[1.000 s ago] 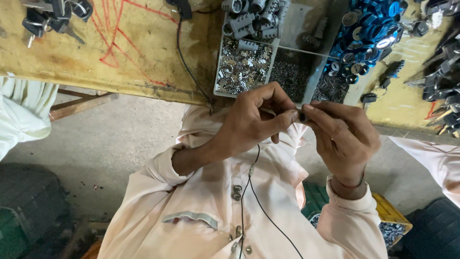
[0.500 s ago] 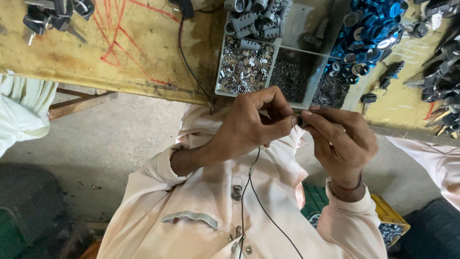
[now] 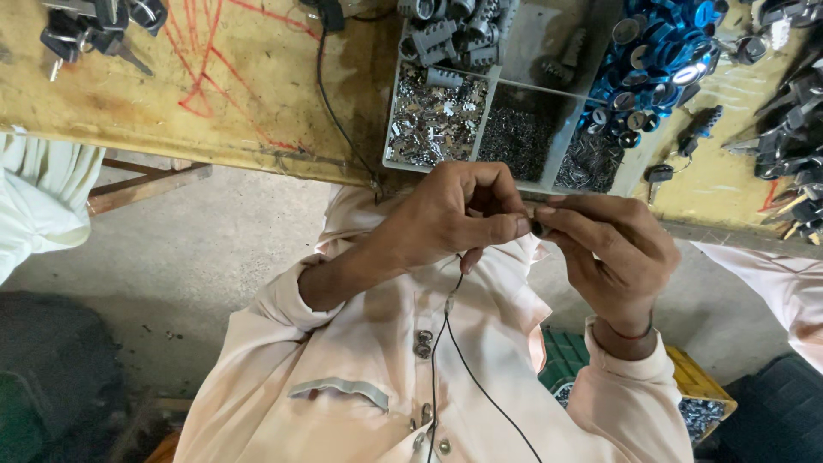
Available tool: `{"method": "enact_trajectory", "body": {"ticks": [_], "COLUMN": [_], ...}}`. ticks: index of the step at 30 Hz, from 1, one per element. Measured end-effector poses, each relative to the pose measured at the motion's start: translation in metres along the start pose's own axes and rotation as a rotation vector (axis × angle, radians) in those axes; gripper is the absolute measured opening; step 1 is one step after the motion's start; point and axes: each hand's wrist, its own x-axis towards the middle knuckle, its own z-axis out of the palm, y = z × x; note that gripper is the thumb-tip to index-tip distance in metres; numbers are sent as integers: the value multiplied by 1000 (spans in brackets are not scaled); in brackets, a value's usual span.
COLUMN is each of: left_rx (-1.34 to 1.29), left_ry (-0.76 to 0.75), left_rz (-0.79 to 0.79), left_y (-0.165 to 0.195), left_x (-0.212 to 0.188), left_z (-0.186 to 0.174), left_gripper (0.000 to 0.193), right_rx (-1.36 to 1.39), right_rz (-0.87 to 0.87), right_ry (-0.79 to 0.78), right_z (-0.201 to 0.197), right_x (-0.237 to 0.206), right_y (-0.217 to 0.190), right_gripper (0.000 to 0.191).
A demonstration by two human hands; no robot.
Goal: The person sits at a workbench assembling small metal hardware parts. They pick components from a compartment tray, fit pieces together by hand, press them into place, and set completed assemblies aside while reaching for the next parts.
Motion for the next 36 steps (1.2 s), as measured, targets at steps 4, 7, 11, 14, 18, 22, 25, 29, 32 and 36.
{"method": "enact_trajectory", "body": {"ticks": [4, 7, 11, 14, 18, 22, 25, 29, 32, 36], "left_rx": [58, 151, 544, 434, 94, 477, 722, 749, 748, 774], "left_ry": [87, 169, 242, 186, 169, 157, 148, 79, 53, 35], "left_rz": [56, 133, 345, 433, 378, 624, 785, 794, 780, 750], "left_y": [-4, -9, -13, -18, -19, -9, -5, -6, -5, -2], "left_x": [-3, -5, -5, -5, -3, -2, 14, 18, 18, 15], "left_z": [6, 13, 15, 19, 19, -4, -23, -33, -34, -36], "left_gripper": [26, 26, 17, 22, 21, 19, 15, 10, 9, 8], "right_rx": [-24, -40, -142, -235, -54, 135, -223, -353, -452, -453], "right_rz": [8, 25, 25, 44, 102, 311, 215, 107, 55, 17], "right_ry": [22, 14, -2, 27, 32, -61, 11, 14, 17, -40], "right_z": [-1, -1, 2, 10, 14, -18, -31, -36, -38, -49], "right_x": [-2, -3, 1, 11, 25, 33, 32, 34, 41, 49], "right_y": [-1, -1, -9, -22, -31, -6, 13, 23, 22, 23], "right_gripper": [30, 30, 31, 34, 32, 21, 11, 17, 18, 25]}}
